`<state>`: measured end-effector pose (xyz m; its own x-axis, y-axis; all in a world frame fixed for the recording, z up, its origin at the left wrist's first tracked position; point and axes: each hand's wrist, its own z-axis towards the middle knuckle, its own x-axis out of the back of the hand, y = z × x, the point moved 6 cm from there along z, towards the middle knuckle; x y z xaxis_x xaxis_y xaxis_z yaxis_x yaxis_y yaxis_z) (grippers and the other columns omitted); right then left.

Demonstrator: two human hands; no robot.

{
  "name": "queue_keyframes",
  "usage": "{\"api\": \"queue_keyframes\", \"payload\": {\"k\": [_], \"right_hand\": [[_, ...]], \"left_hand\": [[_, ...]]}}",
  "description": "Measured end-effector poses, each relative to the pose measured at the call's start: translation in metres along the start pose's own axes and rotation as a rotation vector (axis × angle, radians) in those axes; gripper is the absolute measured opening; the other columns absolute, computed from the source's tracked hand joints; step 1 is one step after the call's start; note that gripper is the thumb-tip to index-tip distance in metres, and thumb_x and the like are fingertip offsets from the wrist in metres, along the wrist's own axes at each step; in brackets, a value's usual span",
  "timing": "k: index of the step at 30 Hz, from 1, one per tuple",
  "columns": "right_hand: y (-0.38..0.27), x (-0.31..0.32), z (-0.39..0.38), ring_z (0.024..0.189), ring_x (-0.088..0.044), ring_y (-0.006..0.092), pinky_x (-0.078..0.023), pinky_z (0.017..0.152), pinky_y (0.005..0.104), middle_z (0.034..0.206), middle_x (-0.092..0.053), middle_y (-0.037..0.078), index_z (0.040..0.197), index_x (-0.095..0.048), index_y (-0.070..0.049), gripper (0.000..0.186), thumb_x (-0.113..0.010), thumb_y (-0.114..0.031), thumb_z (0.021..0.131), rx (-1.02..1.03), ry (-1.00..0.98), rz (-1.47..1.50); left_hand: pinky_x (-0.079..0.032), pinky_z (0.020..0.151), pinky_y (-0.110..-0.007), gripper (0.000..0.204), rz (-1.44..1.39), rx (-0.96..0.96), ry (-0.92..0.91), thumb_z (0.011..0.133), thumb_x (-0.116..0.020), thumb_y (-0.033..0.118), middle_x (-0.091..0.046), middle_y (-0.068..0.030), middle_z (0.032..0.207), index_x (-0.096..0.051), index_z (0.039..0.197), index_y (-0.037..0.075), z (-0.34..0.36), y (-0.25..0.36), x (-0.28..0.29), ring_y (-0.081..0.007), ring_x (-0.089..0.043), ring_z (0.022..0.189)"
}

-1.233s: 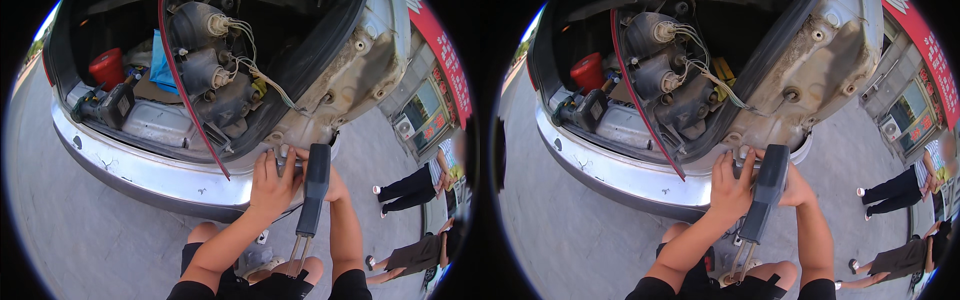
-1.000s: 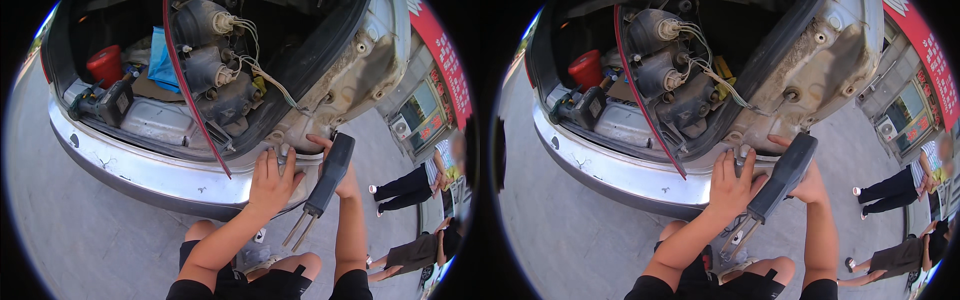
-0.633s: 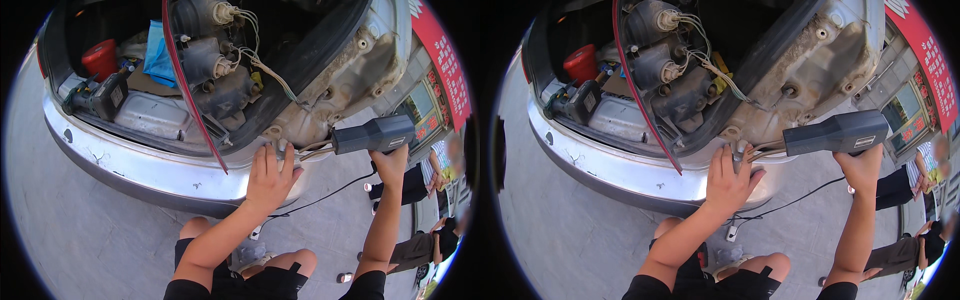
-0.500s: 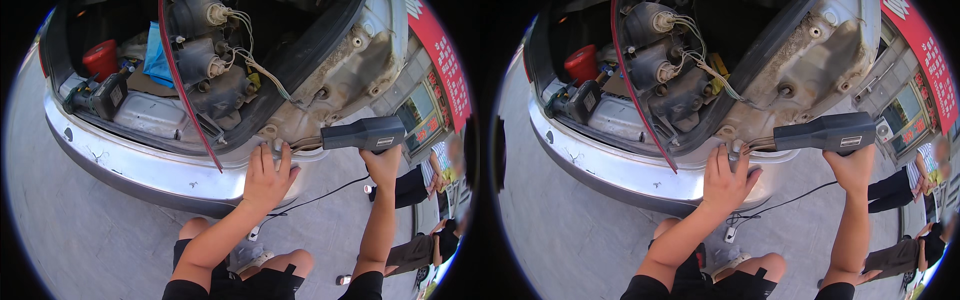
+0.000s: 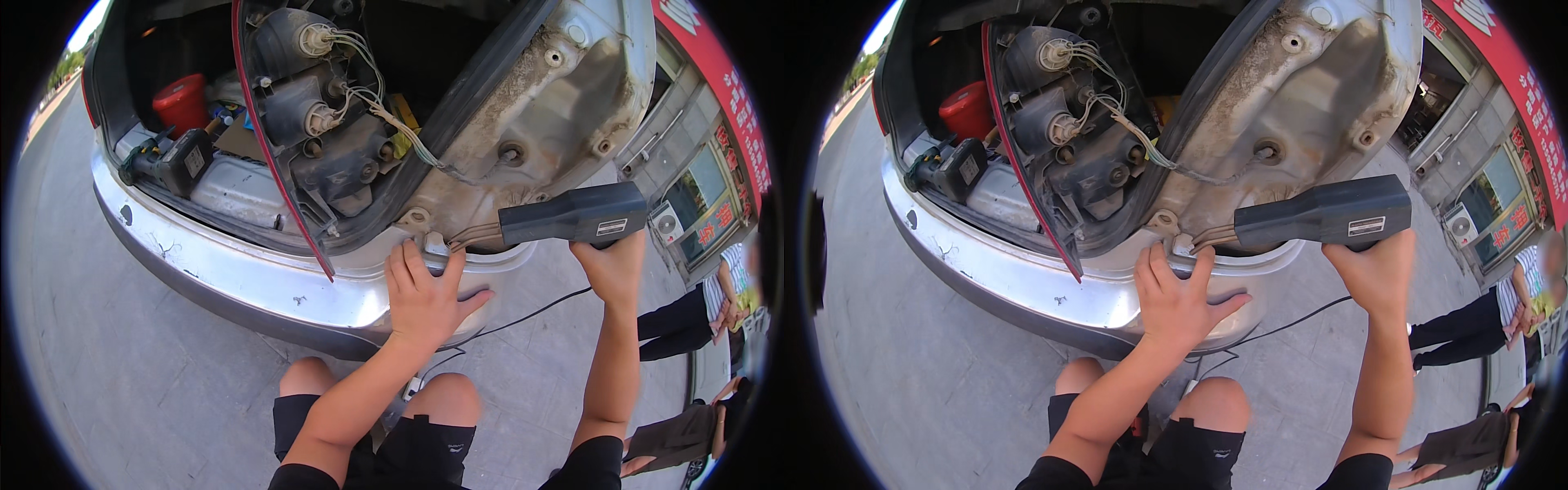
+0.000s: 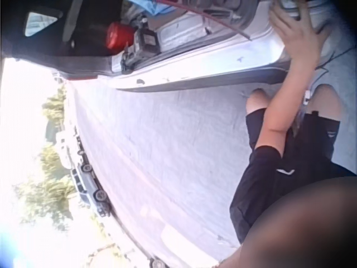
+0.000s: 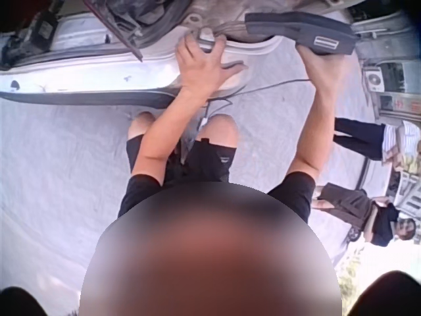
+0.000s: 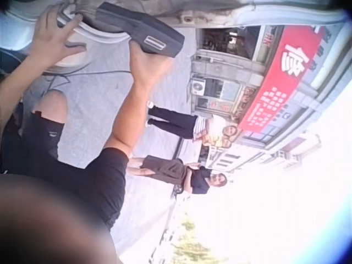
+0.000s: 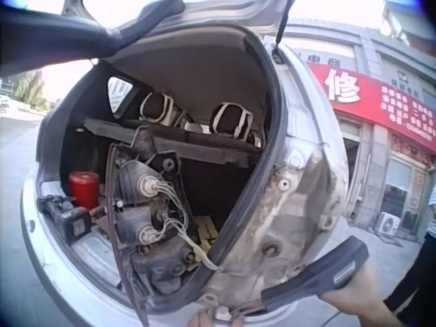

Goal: The person sits on the ground and uses a heat gun to apply heat to the rear bumper of a silver car. They then use a metal tool to press and smooth the heated area, likely to fix a dent or seam. The person repeats this process on different sections of the bumper.

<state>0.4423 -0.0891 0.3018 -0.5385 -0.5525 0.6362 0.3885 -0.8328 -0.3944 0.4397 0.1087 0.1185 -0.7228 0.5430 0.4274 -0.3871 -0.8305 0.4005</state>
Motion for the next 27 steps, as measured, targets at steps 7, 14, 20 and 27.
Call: {"api": "queue_keyframes", "payload": {"k": [7,14,20,27], "right_hand": [[-0.005,0.001,-0.004,0.075,-0.065,0.0101,-0.053,0.072,0.0278,0.083,-0.073,0.004,0.092,-0.073,0.001,0.028,-0.079,-0.001,0.065,0.071,0.052,-0.001],[-0.017,-0.015,0.002,0.076,-0.069,0.0137,-0.054,0.073,0.0289,0.085,-0.075,0.006,0.093,-0.074,0.000,0.030,-0.082,0.000,0.064,0.159,0.006,-0.044],[-0.037,-0.026,0.019,0.080,-0.070,0.0218,-0.055,0.077,0.0318,0.090,-0.073,0.007,0.096,-0.075,-0.003,0.035,-0.090,-0.006,0.065,0.361,-0.025,-0.184],[-0.073,-0.033,0.035,0.084,-0.071,0.0297,-0.054,0.077,0.0341,0.093,-0.071,0.009,0.098,-0.074,-0.004,0.038,-0.091,-0.009,0.064,0.475,-0.097,-0.285]], "left_hand": [[-0.045,0.102,-0.058,0.079,-0.040,0.001,0.021,0.062,-0.089,0.066,-0.049,-0.0353,0.129,-0.071,0.120,0.015,0.000,-0.001,0.001,-0.0528,-0.047,0.119],[-0.048,0.100,-0.057,0.078,-0.055,0.024,0.010,0.060,-0.091,0.062,-0.048,-0.0353,0.128,-0.072,0.120,0.015,0.001,-0.004,-0.001,-0.0528,-0.048,0.118],[-0.049,0.098,-0.056,0.080,-0.077,0.014,0.005,0.059,-0.091,0.061,-0.049,-0.0353,0.125,-0.072,0.122,0.016,0.002,-0.004,0.001,-0.0525,-0.050,0.115],[-0.050,0.098,-0.056,0.076,-0.088,0.021,0.017,0.060,-0.091,0.058,-0.051,-0.0357,0.122,-0.073,0.121,0.016,0.003,-0.007,0.005,-0.0528,-0.051,0.115]]}}
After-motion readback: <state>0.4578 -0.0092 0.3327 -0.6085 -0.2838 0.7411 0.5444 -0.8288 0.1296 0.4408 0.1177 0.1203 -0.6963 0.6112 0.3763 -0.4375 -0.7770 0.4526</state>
